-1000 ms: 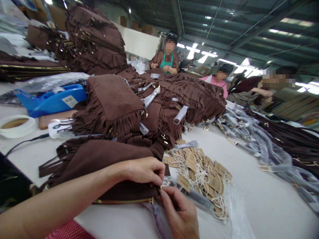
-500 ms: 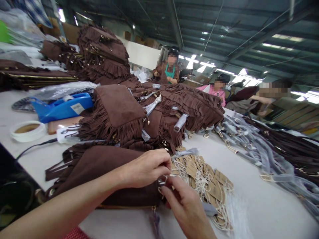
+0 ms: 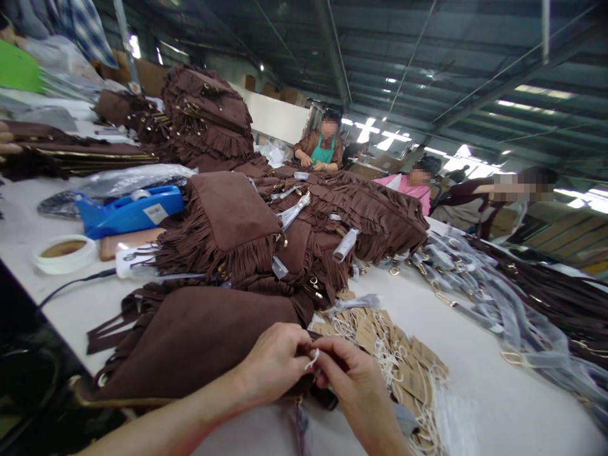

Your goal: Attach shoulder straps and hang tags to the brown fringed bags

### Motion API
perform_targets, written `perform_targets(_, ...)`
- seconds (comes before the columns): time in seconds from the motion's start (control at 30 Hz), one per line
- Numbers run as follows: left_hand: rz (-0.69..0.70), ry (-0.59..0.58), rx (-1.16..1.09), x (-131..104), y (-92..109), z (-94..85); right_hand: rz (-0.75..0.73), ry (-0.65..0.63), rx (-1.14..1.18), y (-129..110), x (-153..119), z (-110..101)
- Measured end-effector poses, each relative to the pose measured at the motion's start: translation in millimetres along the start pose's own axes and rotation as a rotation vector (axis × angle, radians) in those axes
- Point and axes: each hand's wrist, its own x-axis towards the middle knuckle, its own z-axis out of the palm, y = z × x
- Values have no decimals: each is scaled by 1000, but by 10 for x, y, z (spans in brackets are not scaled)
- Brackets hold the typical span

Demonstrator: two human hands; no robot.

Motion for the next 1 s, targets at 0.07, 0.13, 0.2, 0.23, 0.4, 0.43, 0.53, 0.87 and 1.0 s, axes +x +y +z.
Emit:
perform_targets(0.07,-12,8,-10,10,13,8,-5,18,-25,-2,-16,8)
perform_targets(0.13,-11,8,10,10,33,4,16,43,5,1,-20,12)
perform_targets(0.2,-3,10,42,2,54,10,36,77,69,13,-10,13)
perform_targets(0.23,3,9,55,-2,62,20,35,94,91,21,-1,12)
perform_targets(0.4,40,6,89,0,37,97,-46,111,4,38,13,-29)
perform_targets(0.43,55,17,88,5,22,99,-59,101,-25,32,4,-49)
perform_targets(0.53,96,57,12,21,-17,64,-96,60,-139,2,-42,-136)
perform_targets(0.87,44,60,-444,103,-55,12,-174,-45,-428,-9,-164,-138)
perform_targets(1.0,35,54,-530,101,-59,18,-192,1,-441,-50,-132,-61)
